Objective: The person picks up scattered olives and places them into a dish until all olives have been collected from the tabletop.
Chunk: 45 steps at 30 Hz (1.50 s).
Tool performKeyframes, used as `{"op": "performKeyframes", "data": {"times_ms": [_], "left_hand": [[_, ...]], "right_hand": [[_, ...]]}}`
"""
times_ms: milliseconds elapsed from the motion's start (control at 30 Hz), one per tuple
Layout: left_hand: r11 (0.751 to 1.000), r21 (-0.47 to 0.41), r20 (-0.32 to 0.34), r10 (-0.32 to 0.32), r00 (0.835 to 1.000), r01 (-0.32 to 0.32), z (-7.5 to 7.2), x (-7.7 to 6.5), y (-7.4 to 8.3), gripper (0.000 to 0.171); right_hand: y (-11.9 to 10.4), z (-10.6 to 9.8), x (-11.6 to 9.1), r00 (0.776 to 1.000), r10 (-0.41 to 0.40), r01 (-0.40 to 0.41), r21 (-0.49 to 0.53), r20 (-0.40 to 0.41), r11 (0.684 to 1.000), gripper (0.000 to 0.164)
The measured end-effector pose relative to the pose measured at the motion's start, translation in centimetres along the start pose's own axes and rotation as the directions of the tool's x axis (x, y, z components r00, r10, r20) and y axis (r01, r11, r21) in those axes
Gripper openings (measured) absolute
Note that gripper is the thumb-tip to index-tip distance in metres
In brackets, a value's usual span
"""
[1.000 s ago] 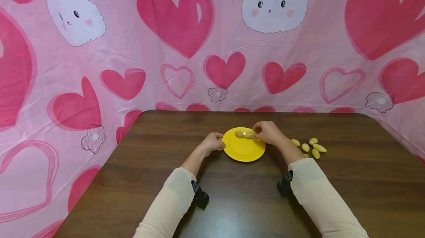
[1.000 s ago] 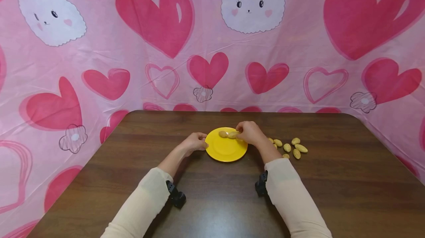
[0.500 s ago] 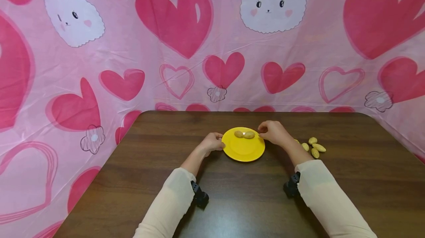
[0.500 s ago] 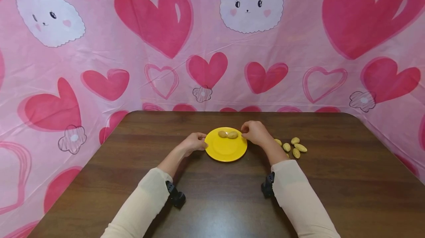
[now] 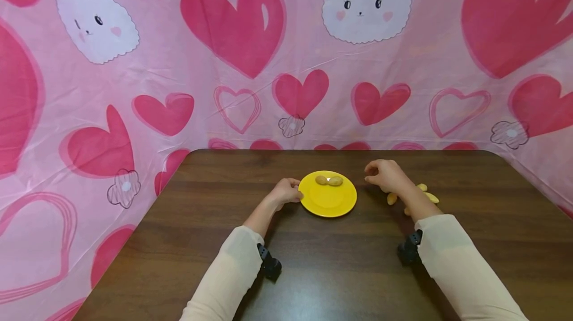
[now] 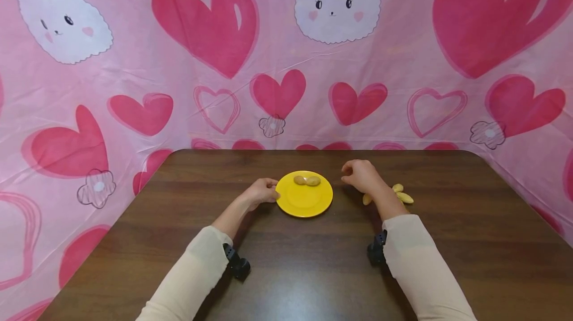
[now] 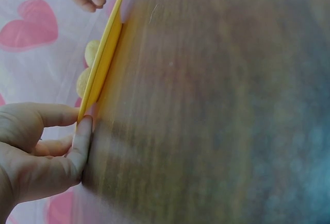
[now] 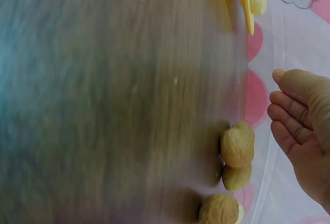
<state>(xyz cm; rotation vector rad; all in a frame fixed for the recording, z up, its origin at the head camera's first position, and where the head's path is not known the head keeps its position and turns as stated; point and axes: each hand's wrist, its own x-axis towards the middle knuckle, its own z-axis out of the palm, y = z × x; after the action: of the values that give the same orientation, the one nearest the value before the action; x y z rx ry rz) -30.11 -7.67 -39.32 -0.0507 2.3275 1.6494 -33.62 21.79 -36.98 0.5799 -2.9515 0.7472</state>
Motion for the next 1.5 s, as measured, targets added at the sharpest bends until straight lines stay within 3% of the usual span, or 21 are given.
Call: {"op": "performKeyframes", "data": {"times_ms": [633, 967, 1500], "left_hand": [[1.0, 0.011, 0.0, 0.012, 1.0, -0.012, 0.0, 0.1, -0.1, 0.043], [1.0, 0.009, 0.0, 0.014, 1.0, -0.014, 0.1, 0.1, -0.1, 0.042], [1.0, 0.013, 0.007, -0.002, 1.0, 0.002, -0.1, 0.0, 0.0, 0.042]], "right_hand": [[2.4, -1.8, -2.2, 0.999, 0.021, -0.021, -0.004, -0.031, 1.0, 0.019], [3.4, -2.7, -3.2, 0.998, 0.037, -0.036, -0.017, 0.044, 0.999, 0.019], [4.4, -2.6, -3.9, 0.992, 0.073, -0.07, -0.032, 0.1, 0.997, 0.018]]}}
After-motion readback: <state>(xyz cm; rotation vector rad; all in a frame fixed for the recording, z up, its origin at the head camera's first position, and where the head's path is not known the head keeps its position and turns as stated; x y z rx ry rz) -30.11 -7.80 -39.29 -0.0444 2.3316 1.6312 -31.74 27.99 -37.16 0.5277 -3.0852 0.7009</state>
